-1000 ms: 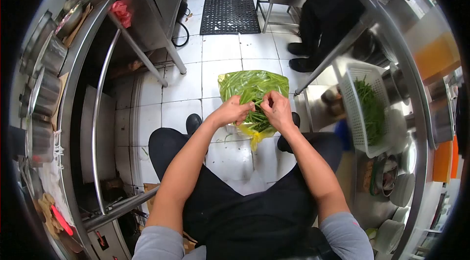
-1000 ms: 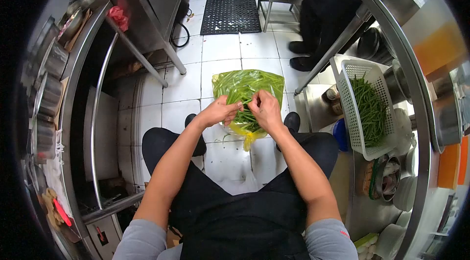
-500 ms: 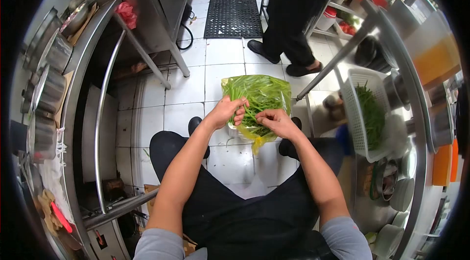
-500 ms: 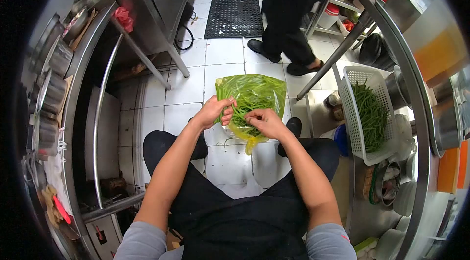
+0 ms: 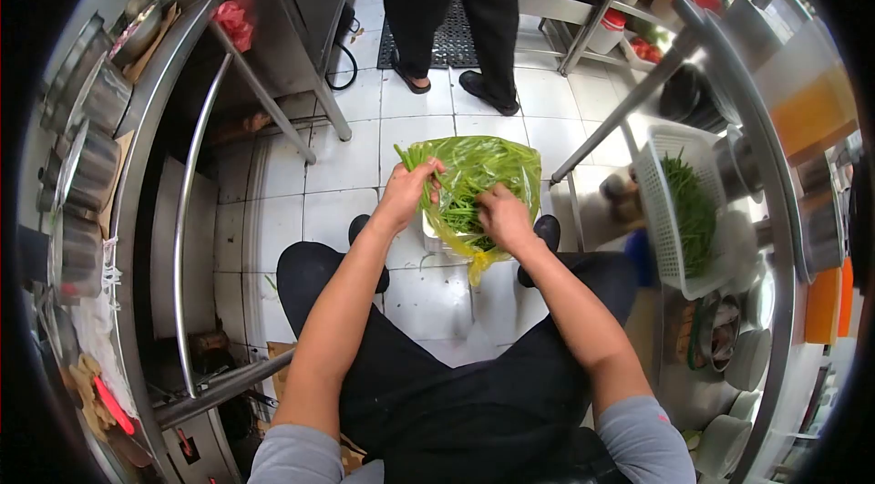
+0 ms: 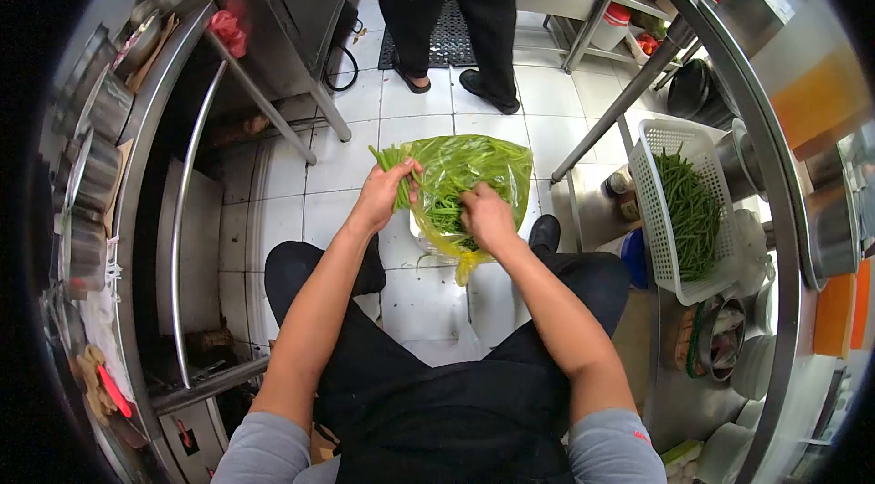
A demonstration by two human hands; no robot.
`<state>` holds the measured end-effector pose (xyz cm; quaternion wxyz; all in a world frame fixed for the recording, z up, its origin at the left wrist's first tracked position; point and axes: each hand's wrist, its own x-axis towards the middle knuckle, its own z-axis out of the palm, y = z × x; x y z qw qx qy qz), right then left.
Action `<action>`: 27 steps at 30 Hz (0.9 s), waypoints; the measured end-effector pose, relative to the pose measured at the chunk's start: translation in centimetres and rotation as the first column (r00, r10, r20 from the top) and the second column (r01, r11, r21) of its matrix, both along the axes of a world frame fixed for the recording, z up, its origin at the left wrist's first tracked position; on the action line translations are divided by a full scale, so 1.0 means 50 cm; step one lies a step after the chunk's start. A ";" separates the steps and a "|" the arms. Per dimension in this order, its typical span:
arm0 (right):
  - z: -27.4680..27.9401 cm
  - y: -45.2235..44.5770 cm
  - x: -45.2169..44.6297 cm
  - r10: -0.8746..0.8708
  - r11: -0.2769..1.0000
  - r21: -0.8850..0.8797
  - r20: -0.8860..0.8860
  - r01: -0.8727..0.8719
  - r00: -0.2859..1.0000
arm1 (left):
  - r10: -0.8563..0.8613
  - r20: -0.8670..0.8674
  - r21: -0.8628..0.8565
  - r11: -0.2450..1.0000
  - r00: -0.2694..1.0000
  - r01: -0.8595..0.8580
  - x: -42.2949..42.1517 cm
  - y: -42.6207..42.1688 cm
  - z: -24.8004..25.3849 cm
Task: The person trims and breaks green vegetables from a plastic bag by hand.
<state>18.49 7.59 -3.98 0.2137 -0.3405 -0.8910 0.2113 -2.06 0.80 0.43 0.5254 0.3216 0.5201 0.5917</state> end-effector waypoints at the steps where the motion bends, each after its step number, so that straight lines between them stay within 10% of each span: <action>1: -0.019 -0.003 -0.008 0.033 0.996 0.082 0.074 -0.039 0.997 | 0.091 0.003 0.029 0.995 0.996 -0.092 0.003 0.001 -0.001; 8: 0.001 0.002 -0.002 0.043 0.991 0.126 -0.047 -0.037 0.998 | 0.051 0.102 0.043 0.998 0.994 -0.055 -0.004 0.002 -0.014; 10: 0.036 0.004 0.002 0.034 0.999 0.031 -0.053 -0.033 0.998 | -0.050 -0.207 -0.063 0.997 0.977 0.038 0.009 -0.003 -0.003; 17: 0.071 -0.002 0.011 0.072 0.969 -0.216 -0.220 -0.121 0.973 | -0.332 -0.460 -0.219 0.941 0.823 0.257 0.060 -0.006 -0.001; 21: 0.050 0.003 0.011 -0.166 0.829 -0.550 -0.417 -0.103 0.894 | -0.403 -0.334 -0.224 0.912 0.852 0.343 0.049 -0.003 0.005; 27: 0.067 0.022 0.036 -0.138 0.821 -0.571 -0.251 -0.032 0.958 | -0.341 -0.228 -0.259 0.924 0.912 0.280 0.029 -0.001 -0.001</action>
